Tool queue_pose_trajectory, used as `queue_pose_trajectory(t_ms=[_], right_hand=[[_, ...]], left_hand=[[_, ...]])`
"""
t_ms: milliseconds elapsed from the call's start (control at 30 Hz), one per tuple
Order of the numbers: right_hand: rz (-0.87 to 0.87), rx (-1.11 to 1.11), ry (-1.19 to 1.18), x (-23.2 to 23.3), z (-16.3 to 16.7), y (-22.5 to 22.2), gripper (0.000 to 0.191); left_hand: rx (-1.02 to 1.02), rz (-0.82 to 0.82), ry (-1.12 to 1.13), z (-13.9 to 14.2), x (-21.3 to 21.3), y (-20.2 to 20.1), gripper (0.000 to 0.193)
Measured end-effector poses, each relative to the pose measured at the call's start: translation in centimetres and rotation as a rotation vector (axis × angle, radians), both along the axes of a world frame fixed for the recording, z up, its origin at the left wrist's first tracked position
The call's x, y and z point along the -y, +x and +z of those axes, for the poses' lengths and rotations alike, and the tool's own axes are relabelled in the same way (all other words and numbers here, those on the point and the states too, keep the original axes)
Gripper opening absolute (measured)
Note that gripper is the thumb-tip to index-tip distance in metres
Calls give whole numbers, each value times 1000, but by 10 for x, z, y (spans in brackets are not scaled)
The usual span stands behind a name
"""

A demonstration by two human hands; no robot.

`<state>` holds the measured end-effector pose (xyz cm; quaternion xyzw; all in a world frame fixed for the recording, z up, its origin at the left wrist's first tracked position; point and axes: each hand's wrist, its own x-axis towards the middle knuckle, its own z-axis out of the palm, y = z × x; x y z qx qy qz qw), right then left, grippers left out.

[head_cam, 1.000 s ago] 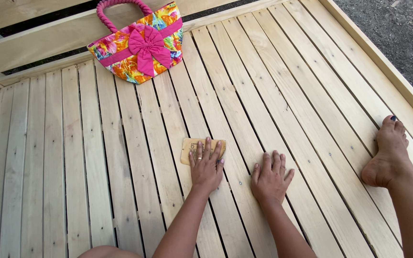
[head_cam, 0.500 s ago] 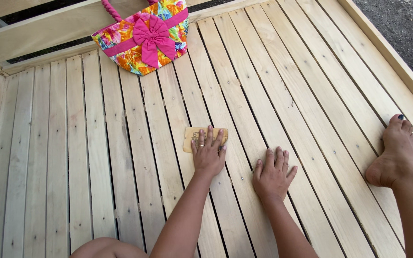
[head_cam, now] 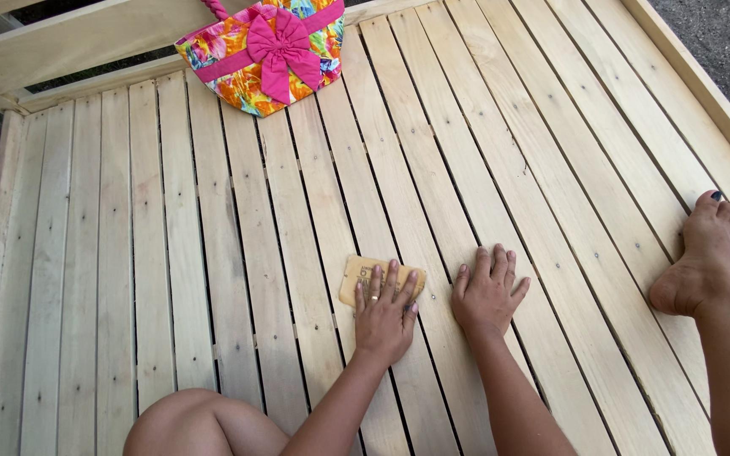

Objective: The person sits on an unfinished wooden bench and sands its slatted seat surface, rubbing a sanding block back and forth across the boards. They occasionally switch between a paper-backed abrasive and a dark sanding pad while working over different areas of the seat.

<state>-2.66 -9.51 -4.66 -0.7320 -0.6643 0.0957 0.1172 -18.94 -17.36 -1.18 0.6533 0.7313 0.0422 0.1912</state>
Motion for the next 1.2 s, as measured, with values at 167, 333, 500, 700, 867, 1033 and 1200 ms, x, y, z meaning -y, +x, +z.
queue_pose_trajectory(t_ms=[167,333,500,700,867,1033,1200], right_hand=[[18,-16,63,-1,-2,0,56],[2,-23,45,-1,-1,-1,55],[-8,1,24,0,1,-2,56],[-22,23,-4,-2,7,-2,56],[-18,39,3,0,15,-3,56],[6,19,33,3,27,-1,59],[36,-38,66,23,41,-4,63]], left_hand=[[90,-31,-30,7,70,20,61],[34,26,-4,-4,16,4,59],[-64,136,33,-4,-85,-26,56],[-97,146,-9,8,-128,-42,58],[-74,140,-39,6,-74,-36,57],[-42,132,-81,4,-21,-25,57],[0,142,-111,11,16,-13,58]])
